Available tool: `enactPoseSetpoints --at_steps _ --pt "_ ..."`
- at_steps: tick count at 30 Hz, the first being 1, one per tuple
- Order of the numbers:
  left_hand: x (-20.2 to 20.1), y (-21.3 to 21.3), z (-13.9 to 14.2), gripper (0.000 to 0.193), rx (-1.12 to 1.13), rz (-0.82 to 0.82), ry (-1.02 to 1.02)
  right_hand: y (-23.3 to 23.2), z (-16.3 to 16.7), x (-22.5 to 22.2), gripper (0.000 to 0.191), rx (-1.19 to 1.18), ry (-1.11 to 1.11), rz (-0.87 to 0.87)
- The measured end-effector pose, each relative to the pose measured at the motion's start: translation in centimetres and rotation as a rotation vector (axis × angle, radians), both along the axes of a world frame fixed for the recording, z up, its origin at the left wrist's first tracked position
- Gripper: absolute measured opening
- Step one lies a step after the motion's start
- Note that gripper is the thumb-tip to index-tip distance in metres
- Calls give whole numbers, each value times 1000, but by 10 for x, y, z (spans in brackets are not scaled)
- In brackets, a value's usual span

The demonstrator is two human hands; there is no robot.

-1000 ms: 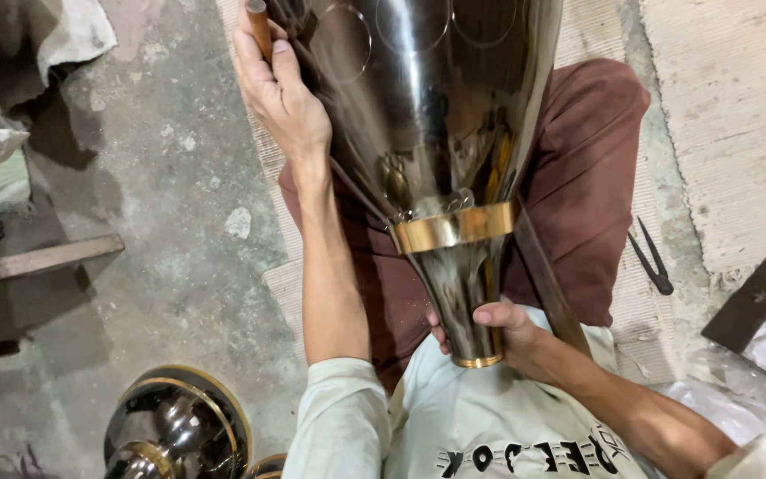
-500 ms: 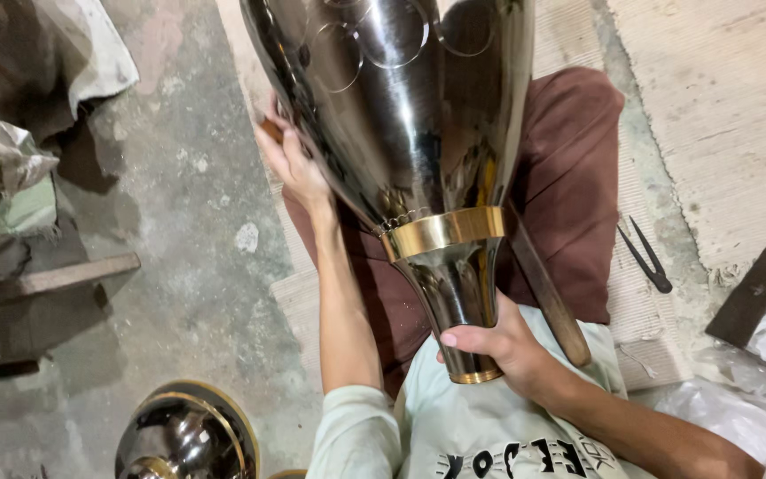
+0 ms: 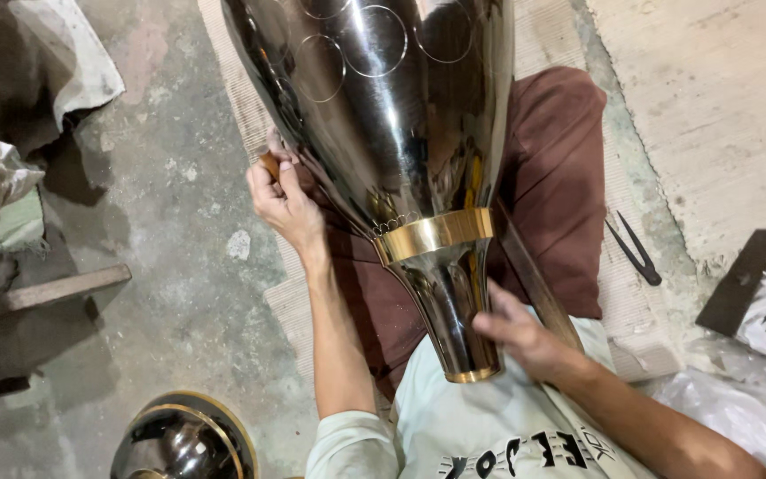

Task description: The person sits on the floor and uses a wooden mallet to repeatedly strike a small wooden tool placed on the rim of a large polished metal vase. The person rotates the vase slightly between strikes to work around the circumference.

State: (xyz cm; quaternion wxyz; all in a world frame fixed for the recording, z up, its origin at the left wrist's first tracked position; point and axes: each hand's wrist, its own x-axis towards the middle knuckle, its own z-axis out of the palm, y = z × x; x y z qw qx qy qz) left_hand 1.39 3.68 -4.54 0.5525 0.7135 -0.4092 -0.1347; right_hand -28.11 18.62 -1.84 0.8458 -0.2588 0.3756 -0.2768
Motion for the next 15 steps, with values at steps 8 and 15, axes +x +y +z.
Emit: enactPoseSetpoints --at_steps 8,15 --pt "-5 32 97 9 -28 -484 360 -31 -4 -34 77 -621 1496 481" --pt "-41 18 132 18 70 -868 241 -27 -40 -58 79 -441 1275 265"
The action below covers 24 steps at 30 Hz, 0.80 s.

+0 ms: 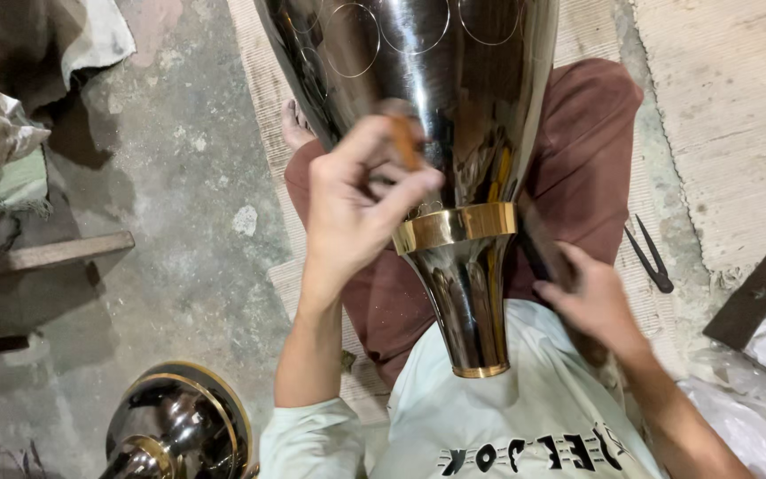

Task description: The person sits on the floor and uses a wooden mallet to repeatedly strike a small wooden tool placed on the rim of a large polished metal vase. The person rotates the vase slightly between strikes to work around the circumference.

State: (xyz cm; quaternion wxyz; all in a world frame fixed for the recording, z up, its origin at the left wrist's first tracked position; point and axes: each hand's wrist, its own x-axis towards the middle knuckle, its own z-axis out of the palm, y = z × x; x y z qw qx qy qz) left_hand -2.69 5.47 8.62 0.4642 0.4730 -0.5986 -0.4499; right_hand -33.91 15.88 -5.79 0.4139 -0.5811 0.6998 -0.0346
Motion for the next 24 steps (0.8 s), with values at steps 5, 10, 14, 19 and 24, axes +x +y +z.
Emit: enactPoseSetpoints --at_steps 5,10,14,19,24 --pt "-12 -10 9 40 6 -217 -36 10 12 -45 56 -190 -711 -302" --pt "-14 -29 5 33 -240 -396 -216 9 28 -51 42 -79 -884 -326" --pt "-13 -38 -3 47 -338 -485 -277 2 31 -44 24 -276 -459 -229" --pt "-12 -44 -9 54 -313 -564 -324 -11 45 -40 37 -485 -112 4" --pt "-11 -53 -9 58 -371 -603 -326 -16 56 -33 50 -533 -63 64"
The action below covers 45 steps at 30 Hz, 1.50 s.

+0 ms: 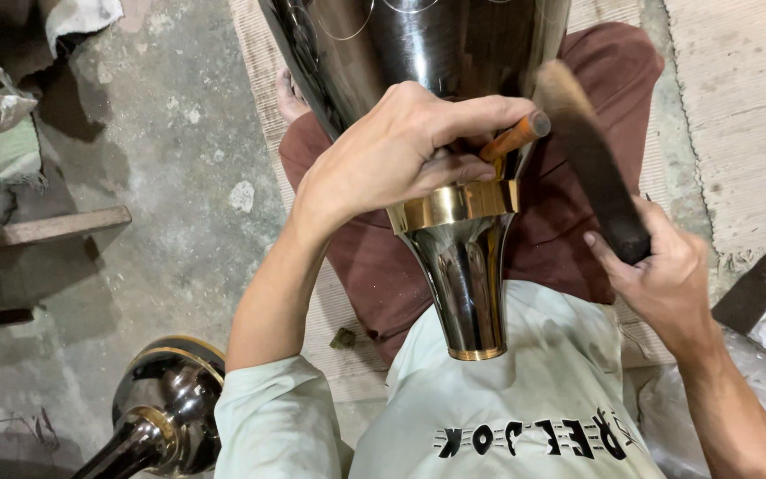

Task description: The person sits on the floor and uses a wooden mallet to repeatedly strike a small wooden tool placed on the rim of a large polished metal vase. The person rotates the vase slightly between strikes to work around the circumference.

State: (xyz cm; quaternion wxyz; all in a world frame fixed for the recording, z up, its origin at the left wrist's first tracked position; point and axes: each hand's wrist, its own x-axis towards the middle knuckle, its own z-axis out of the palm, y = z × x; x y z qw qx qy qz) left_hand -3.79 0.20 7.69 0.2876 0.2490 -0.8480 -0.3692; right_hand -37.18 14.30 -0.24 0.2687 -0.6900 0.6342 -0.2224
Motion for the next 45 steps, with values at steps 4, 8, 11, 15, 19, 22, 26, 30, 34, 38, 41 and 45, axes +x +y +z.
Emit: enactPoseSetpoints --at_steps 4,8,11,15,19,22,26,30,34,38,41,45 --pt "-1 -2 1 54 15 -38 -4 5 -5 -9 35 -165 -45 8" --pt "-6 -8 3 49 12 -120 -5 11 -11 -23 24 -220 -116 -3" --pt "-9 -15 6 41 18 -228 -1 13 -8 -26 30 -289 37 -14" --pt "-9 -18 10 38 1 -256 -4 12 0 -19 35 -313 132 36" --pt "-3 -12 7 40 28 -163 -38 11 7 -23 40 -324 197 43" --pt "3 -3 0 42 -8 -65 32 11 10 -41 38 -85 98 -14" --pt "8 12 -6 44 61 86 -5 4 5 -69 33 66 -6 -13" --pt "10 19 -9 45 1 136 18 -15 -4 -89 28 99 -63 49" --pt "12 27 -11 43 69 212 68 -31 -11 -98 23 126 -95 103" --pt "13 34 -19 41 73 271 93 -41 -11 -104 19 122 -111 144" --pt "14 40 -27 42 12 309 117 -51 -4 -107 16 126 -109 189" --pt "-1 60 -36 39 110 619 307 -62 10 -90 14 112 -129 171"
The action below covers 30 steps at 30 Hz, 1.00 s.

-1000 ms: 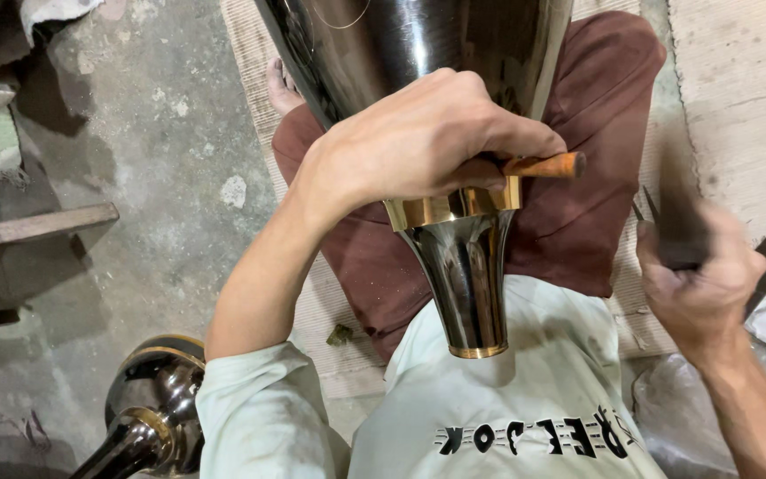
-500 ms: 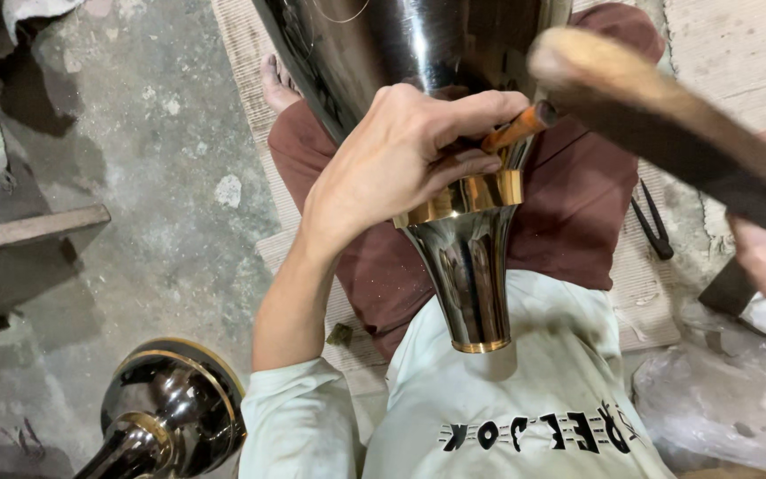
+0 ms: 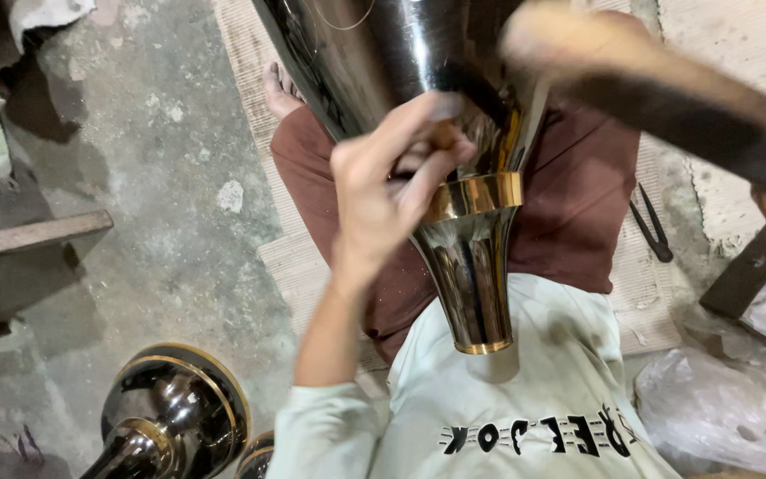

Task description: The person sits on the floor and uses a wooden mallet to repeatedly strike a small wooden tool placed on the rim of a large polished metal vase. The person rotates the vase slightly between strikes to work around the circumference.

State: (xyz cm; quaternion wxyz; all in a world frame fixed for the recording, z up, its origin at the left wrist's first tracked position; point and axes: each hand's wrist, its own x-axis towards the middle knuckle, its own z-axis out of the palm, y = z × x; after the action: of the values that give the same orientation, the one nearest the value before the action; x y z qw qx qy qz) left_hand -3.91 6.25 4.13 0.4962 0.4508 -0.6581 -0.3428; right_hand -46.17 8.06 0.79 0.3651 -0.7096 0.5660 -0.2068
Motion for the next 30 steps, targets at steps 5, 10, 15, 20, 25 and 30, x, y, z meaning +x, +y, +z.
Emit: enactPoseSetpoints --at_steps 5,10,15,20,25,30 --pt "-42 38 -20 34 53 348 389 -16 31 38 25 -39 249 6" --pt "-45 38 -31 30 57 374 428 -47 51 57 35 -304 360 217" --pt "-49 36 -27 34 53 383 455 -64 54 57 34 -233 270 249" --pt "-53 36 -24 33 -6 418 357 -73 56 55 33 -224 263 272" --pt "-50 33 -16 26 40 409 226 -80 56 55 32 -224 250 296" --pt "-43 26 -7 32 25 327 67 -84 60 55 31 -206 231 305"
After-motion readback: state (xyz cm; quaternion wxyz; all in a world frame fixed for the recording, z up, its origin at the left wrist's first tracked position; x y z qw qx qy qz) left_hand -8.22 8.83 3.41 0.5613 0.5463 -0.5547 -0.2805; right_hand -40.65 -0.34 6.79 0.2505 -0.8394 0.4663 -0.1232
